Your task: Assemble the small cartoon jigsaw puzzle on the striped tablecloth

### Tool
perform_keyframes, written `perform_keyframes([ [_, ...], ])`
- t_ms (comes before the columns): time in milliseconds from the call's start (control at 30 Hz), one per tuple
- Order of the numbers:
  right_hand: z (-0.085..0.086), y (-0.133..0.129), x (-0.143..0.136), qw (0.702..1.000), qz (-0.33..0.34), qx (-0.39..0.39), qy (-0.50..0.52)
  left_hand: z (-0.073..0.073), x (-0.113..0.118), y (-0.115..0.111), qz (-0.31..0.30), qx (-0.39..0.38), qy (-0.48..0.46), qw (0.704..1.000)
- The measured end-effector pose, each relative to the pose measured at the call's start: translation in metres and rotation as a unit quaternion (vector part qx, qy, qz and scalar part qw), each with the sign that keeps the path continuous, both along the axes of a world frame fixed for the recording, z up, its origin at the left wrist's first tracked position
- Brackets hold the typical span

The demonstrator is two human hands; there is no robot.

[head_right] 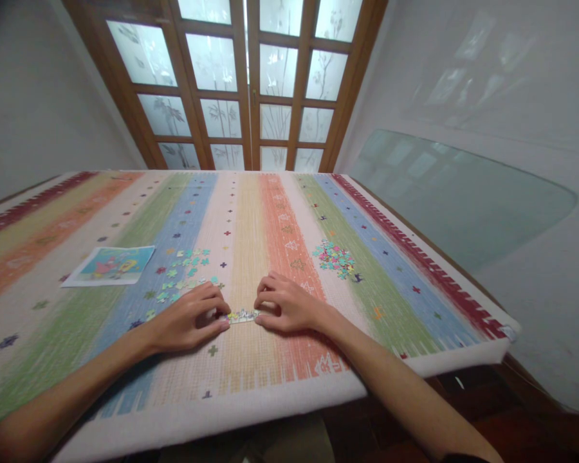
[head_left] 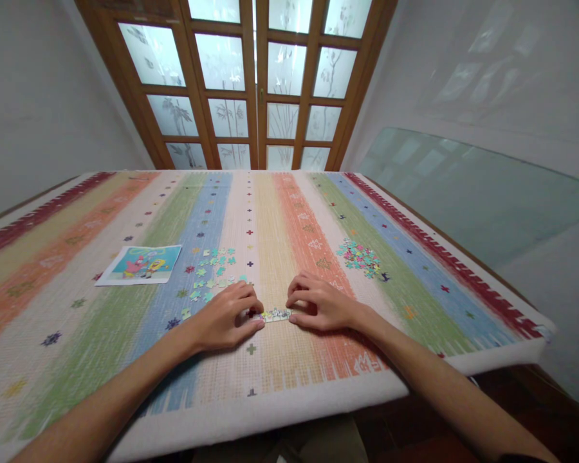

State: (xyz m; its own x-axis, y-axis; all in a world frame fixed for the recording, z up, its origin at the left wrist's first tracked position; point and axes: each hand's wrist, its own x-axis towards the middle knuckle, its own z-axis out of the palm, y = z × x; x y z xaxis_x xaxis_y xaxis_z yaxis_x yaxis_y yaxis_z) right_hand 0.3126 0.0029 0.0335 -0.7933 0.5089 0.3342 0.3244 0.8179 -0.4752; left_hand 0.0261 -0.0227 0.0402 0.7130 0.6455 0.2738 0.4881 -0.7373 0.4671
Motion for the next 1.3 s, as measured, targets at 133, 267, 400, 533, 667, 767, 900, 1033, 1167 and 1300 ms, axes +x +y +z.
perform_keyframes([
  [133,0.0019,-0.0004,-0.0004,1.0,0.004,0.005,0.011,0.0005,0.0006,-0.0012,0.002,-0.001,0.003,1.0],
  [267,0.005,-0.0013,0.0003,1.0,0.007,0.007,0.007,0.0005,0.0014,-0.0007,0.0,-0.005,0.003,1.0],
  [400,0.0056,-0.0018,0.0005,1.0,0.014,0.012,0.014,0.0002,0.0022,-0.0009,0.003,-0.004,0.004,1.0],
  [533,0.0037,-0.0025,-0.0004,1.0,0.015,0.014,0.013,0.0007,0.0026,-0.0018,0.005,0.007,0.017,1.0],
  [667,0.0036,-0.003,-0.0007,1.0,0.012,0.011,0.013,0.001,0.0027,-0.0022,0.001,0.025,0.03,0.999],
  [767,0.0046,-0.0026,0.0,1.0,0.011,0.008,0.013,0.0019,0.0023,-0.0029,-0.001,0.03,0.031,0.999],
  [900,0.006,-0.0016,0.0017,1.0,0.013,0.002,0.011,0.0037,0.0011,-0.0041,-0.009,0.033,0.028,0.999],
  [1033,0.0068,-0.0014,0.003,1.0,0.01,-0.004,0.012,0.004,0.0015,-0.0048,-0.007,0.035,0.018,0.999],
  [1167,0.0061,-0.0018,0.0028,1.0,0.008,-0.002,0.003,0.0029,0.0034,-0.0048,-0.004,0.038,0.016,0.999],
  [1300,0.0059,-0.0024,0.0018,1.0,0.011,0.003,0.005,0.0009,0.0037,-0.0043,-0.01,0.04,0.012,0.999],
])
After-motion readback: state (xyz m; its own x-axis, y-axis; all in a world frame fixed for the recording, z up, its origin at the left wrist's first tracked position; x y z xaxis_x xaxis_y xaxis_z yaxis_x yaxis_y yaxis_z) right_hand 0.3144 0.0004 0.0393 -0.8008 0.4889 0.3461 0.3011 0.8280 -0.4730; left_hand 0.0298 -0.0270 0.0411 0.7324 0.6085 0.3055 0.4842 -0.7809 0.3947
